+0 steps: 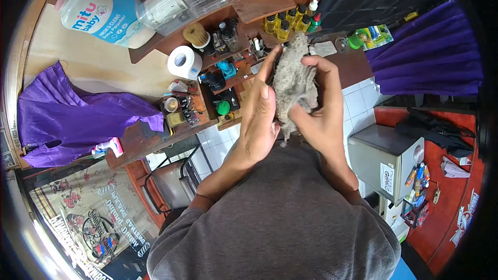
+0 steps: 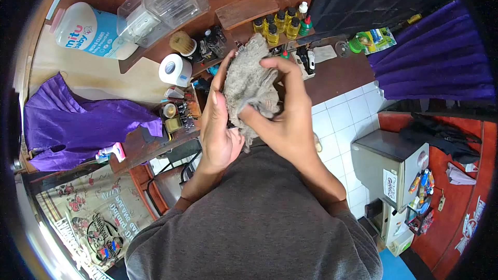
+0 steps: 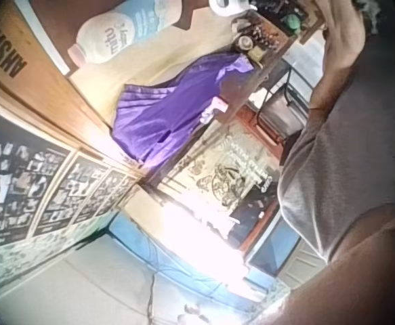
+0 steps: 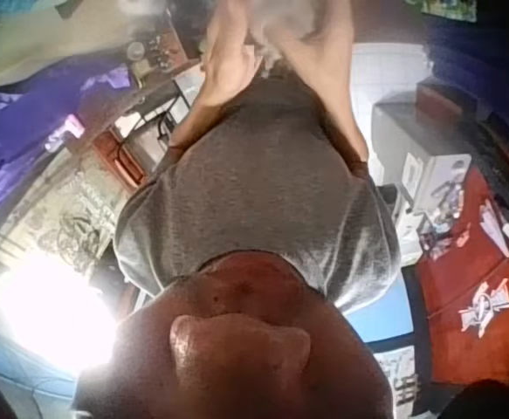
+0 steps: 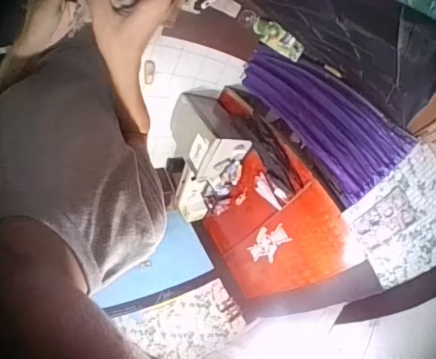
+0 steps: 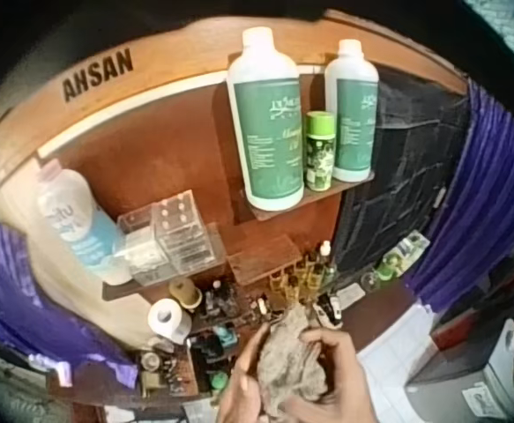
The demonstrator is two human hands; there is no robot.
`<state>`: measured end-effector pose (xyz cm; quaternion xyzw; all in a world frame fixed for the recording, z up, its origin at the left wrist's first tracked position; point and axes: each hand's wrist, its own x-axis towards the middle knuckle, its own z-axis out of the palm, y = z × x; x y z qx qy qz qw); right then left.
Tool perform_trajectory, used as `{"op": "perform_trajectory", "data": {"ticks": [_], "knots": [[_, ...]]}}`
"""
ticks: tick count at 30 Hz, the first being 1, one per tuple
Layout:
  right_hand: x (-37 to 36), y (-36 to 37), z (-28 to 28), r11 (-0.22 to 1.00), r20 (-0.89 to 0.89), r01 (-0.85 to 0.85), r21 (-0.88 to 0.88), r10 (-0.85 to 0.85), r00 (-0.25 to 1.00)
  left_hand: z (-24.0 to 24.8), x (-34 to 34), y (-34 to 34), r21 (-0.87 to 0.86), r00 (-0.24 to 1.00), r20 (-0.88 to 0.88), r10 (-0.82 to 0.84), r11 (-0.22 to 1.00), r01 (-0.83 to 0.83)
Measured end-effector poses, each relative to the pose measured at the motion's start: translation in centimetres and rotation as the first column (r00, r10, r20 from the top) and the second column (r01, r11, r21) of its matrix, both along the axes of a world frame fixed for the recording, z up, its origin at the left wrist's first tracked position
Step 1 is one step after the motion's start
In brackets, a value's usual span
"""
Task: The person cleans various barber tools and accessories using a cloth. They wipe down a small black device, a wooden comb, and a shaving brush, then place them on a wooden shelf. The person also handles a roll of paper towels and a small bottle of liquid.
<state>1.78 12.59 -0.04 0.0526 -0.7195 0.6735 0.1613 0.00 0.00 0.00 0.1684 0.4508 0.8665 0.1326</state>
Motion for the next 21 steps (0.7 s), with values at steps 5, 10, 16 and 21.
{"op": "perform_trajectory", "data": {"ticks": [5,10,16,21], "knots": [[0.3,-0.5,1.6,0.96,0.064,0.039,0.278,-0.059,0.996,-0.6,0.1,-0.5,-0.144,0.99,-0.133,0.054,0.987,-0.073],[0.6,-0.5,2.1,0.924,0.079,0.035,0.38,-0.07,0.994,-0.4,0.5,-0.2,-0.033,0.995,-0.08,0.061,0.997,-0.064],[0.7,-0.3,2.3,0.998,0.155,-0.059,-0.023,0.062,0.986,-0.4,0.6,-0.3,0.241,0.987,0.159,0.003,0.97,-0.042],[1.0,-0.2,3.0,0.931,0.184,-0.147,-0.334,0.218,0.959,0.7,1.2,-0.2,0.377,0.963,0.257,-0.078,0.926,-0.026]]}}
